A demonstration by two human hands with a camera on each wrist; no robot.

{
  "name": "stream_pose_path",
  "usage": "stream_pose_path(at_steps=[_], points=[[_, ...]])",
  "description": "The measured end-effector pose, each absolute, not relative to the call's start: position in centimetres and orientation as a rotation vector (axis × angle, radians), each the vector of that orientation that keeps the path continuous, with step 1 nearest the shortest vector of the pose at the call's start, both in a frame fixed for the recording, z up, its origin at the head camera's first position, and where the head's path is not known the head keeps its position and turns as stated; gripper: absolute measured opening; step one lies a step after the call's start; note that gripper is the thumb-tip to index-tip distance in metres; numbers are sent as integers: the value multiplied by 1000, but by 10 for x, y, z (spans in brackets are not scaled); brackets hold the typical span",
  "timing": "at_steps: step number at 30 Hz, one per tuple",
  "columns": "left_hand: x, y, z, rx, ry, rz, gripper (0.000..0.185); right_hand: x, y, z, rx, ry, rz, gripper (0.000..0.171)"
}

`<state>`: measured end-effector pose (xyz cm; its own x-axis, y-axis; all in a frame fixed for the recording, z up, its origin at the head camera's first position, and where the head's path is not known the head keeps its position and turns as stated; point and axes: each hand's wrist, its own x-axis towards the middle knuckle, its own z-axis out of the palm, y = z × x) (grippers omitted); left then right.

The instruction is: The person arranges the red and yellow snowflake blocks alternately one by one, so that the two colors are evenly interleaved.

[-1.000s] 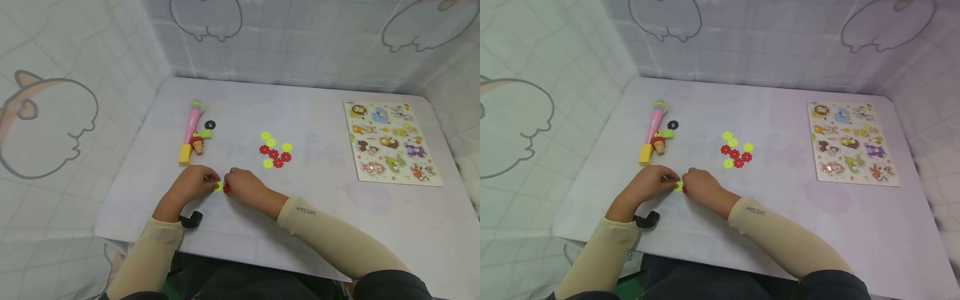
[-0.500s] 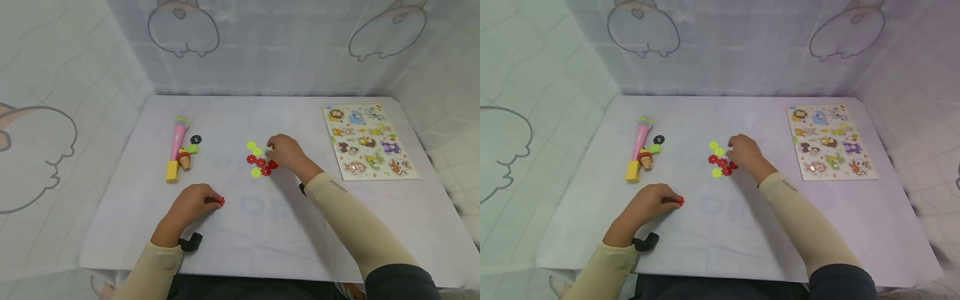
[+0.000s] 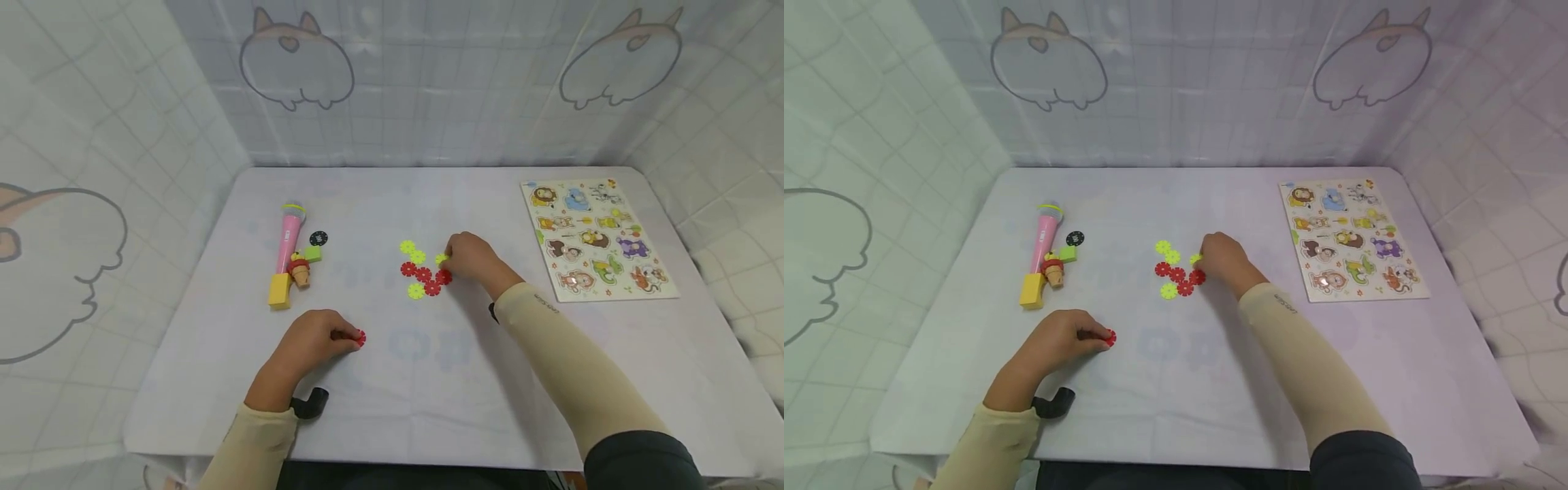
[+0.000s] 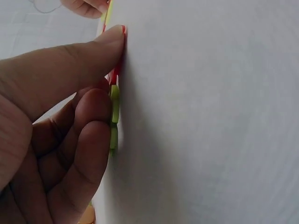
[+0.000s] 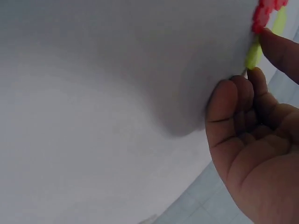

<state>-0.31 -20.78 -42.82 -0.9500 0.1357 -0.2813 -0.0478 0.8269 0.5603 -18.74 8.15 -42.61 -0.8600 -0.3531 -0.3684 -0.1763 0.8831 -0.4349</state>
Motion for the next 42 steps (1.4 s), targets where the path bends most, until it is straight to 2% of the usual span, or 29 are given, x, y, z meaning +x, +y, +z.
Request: stream_pose_path(at_steps=[8,14,19,23,36,42], points=[[-6,-211,-429,66,2653,899,15,-176,89,-419,-445,2564,-864,16],[-8,-213,-429,72,2619,930,14,-134,86,-411,-645,2392,-1003,12],[-10,-211,-428,71,2630,927,15,-96,62,-419,-861,2276,-929,11],[-14,-208,-427,110,2646,920,14,-77,38,-423,-924,2299,-836,12],[-12,-201,-428,154,2684,924,12,-62,2,-419,-977,2470,-638,10],[-9,-197,-426,150,2745,857,12,-59,-2,-416,-1000,2468,-545,27]])
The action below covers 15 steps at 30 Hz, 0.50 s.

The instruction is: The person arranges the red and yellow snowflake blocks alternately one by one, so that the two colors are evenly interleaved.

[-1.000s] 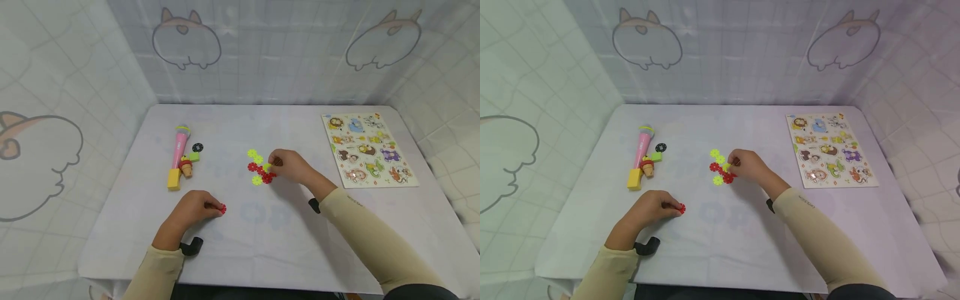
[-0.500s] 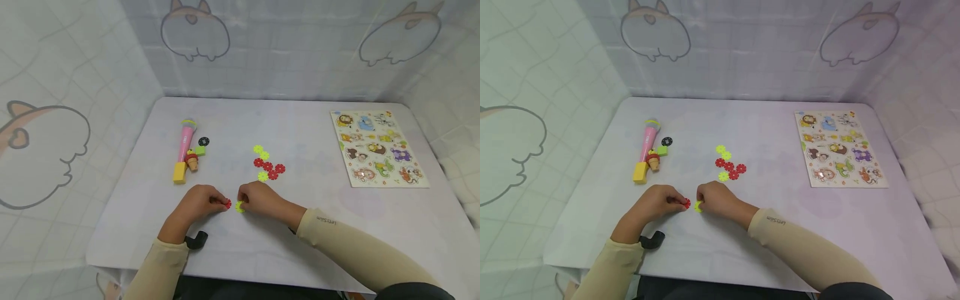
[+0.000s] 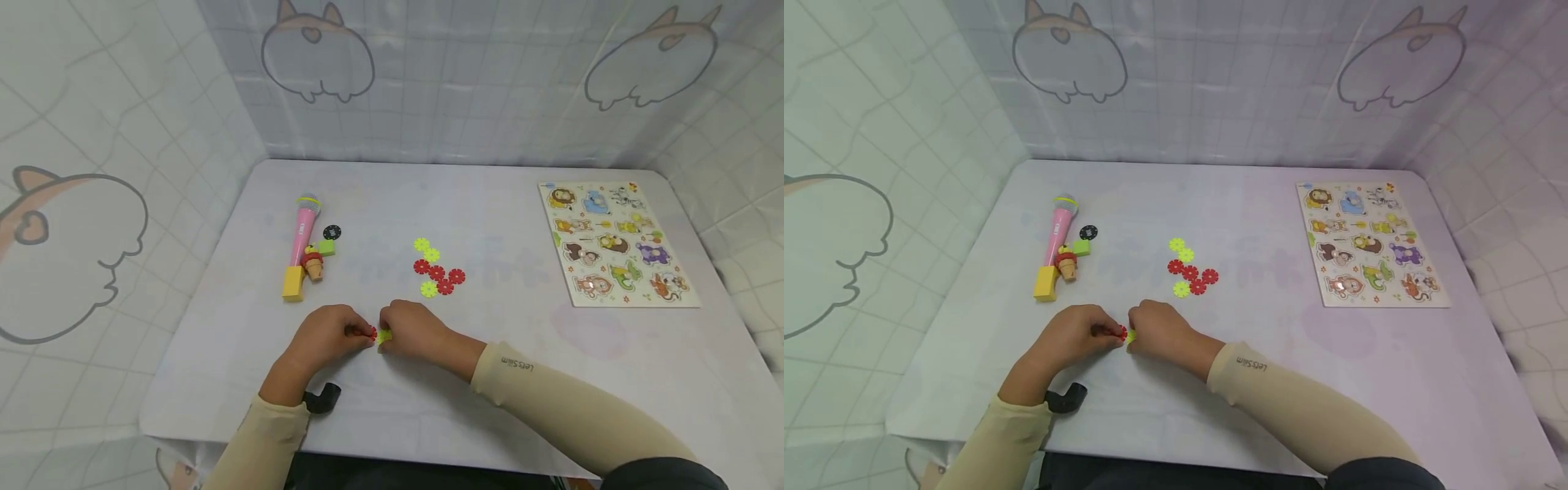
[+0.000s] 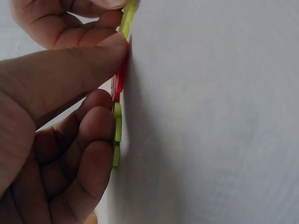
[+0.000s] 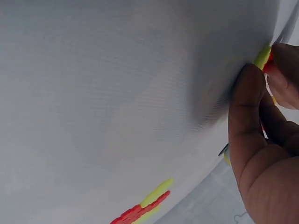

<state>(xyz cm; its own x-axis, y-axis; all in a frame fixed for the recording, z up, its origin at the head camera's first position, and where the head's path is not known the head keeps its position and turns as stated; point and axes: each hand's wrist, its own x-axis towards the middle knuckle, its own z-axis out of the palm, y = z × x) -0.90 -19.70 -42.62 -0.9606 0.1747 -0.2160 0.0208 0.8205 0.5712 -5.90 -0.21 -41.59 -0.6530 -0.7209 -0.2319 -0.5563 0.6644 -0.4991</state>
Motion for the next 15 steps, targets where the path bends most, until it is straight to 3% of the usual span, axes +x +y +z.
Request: stream_pose_path(at_steps=[3,9,15], points=[[-8,-196,-425,177,2772,837,13,-58,-3,-415,-1008,2464,-524,33],[-8,-194,-423,232,2791,808,13,-62,0,-412,-1026,2453,-565,29],[-8,-189,-423,226,2782,752,12,-108,20,-403,-905,2546,-629,25]])
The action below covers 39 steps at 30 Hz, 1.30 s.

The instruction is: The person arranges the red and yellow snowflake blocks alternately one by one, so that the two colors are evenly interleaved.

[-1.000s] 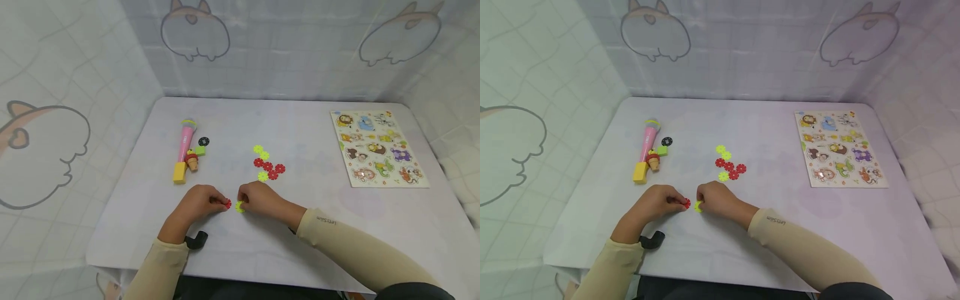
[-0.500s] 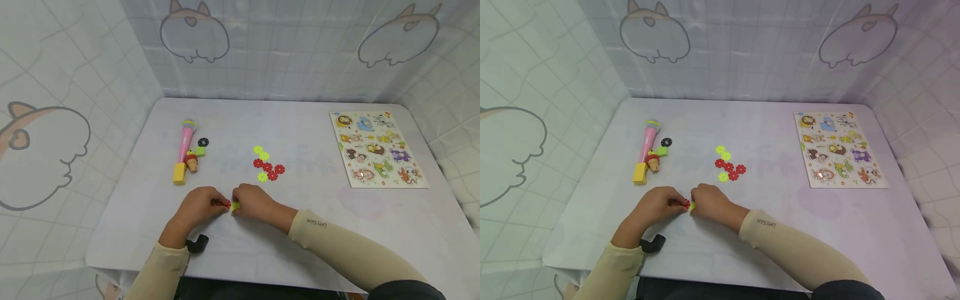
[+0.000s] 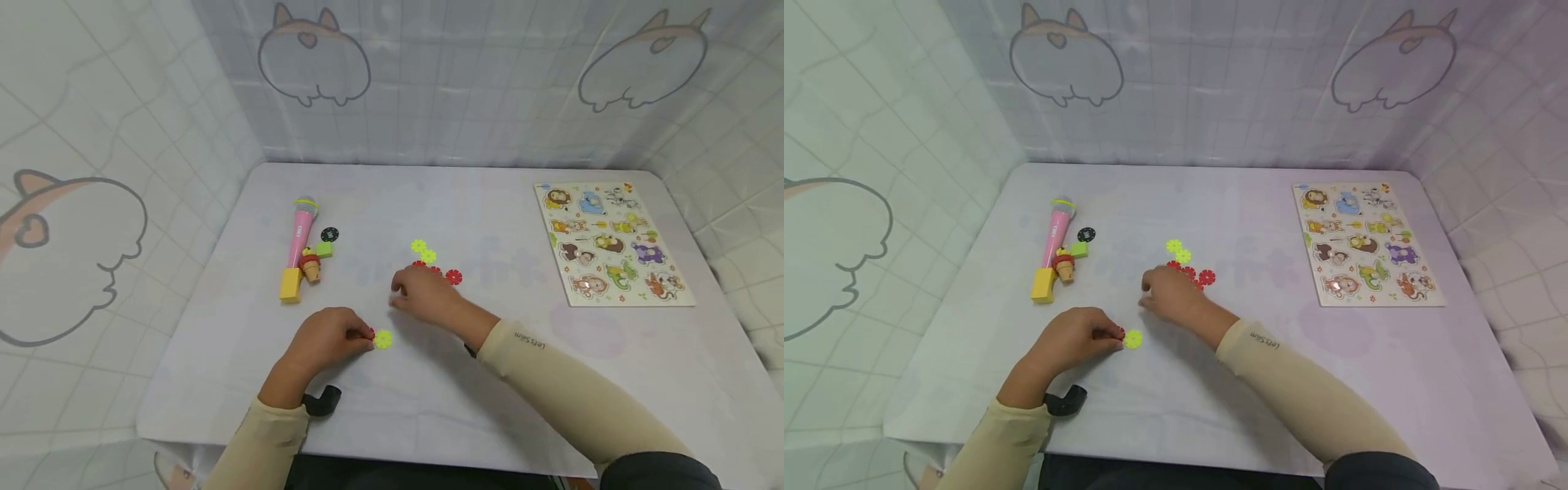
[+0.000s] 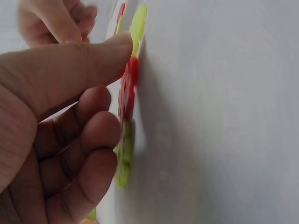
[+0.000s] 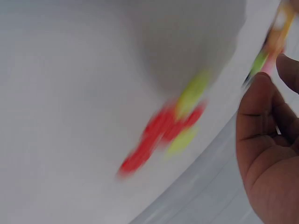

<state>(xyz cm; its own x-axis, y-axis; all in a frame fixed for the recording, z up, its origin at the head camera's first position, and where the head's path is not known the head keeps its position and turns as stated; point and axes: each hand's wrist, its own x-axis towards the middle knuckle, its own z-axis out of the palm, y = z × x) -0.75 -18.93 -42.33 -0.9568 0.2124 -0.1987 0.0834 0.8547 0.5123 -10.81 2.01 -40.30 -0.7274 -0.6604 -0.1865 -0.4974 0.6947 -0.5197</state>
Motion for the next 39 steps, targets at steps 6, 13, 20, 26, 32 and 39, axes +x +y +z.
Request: stream_pose_path(at_steps=[6,13,20,26,32,39], points=[[-11,-178,-427,264,2764,740,8,-153,39,-406,-705,2656,-500,35],[-12,-173,-431,249,2773,732,11,-162,34,-414,-750,2616,-360,34],[-13,-174,-432,227,2757,783,13,-166,26,-408,-689,2591,-317,28],[-15,-176,-430,242,2766,797,13,-161,30,-402,-790,2584,-491,13],[-18,-174,-424,220,2742,801,12,-137,68,-393,-713,2459,-973,12],[-20,-171,-422,217,2722,771,12,-92,102,-412,-622,2323,-1031,14]])
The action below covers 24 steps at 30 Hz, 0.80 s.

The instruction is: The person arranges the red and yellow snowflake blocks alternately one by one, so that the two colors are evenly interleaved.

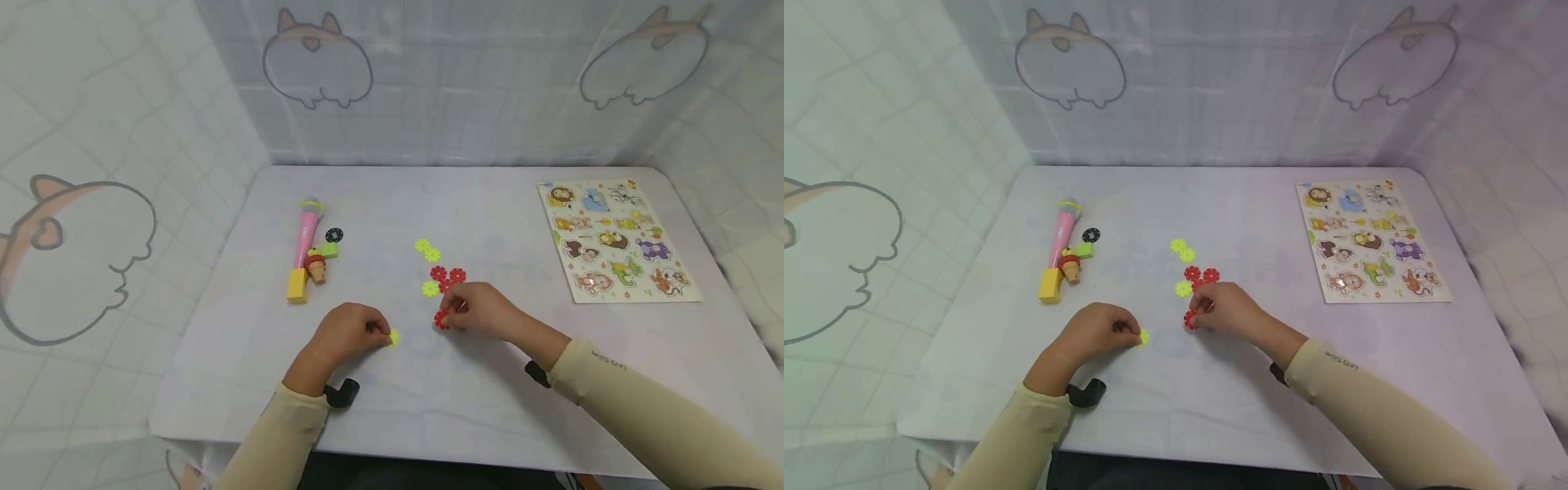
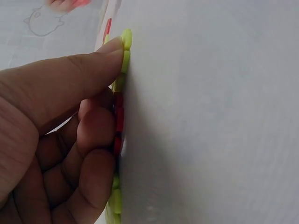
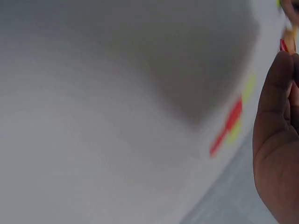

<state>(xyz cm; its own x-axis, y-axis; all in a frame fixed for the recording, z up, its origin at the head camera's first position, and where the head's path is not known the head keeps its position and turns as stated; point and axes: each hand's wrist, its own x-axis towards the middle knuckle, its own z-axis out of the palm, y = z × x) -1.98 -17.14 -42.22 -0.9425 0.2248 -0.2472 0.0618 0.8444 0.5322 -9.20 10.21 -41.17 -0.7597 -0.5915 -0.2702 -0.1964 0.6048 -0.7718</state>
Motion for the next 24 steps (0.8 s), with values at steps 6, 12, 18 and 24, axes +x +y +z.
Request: stream_pose_path(at_steps=[6,12,18,24], points=[[-20,-172,-424,171,2723,768,11,-70,77,-428,-790,2384,-930,15],[-23,-172,-425,210,2738,769,11,-65,50,-425,-853,2453,-839,15],[-22,-171,-423,212,2731,788,11,-61,38,-425,-864,2477,-773,15],[-21,-169,-423,218,2736,766,10,-62,39,-423,-836,2491,-797,16]])
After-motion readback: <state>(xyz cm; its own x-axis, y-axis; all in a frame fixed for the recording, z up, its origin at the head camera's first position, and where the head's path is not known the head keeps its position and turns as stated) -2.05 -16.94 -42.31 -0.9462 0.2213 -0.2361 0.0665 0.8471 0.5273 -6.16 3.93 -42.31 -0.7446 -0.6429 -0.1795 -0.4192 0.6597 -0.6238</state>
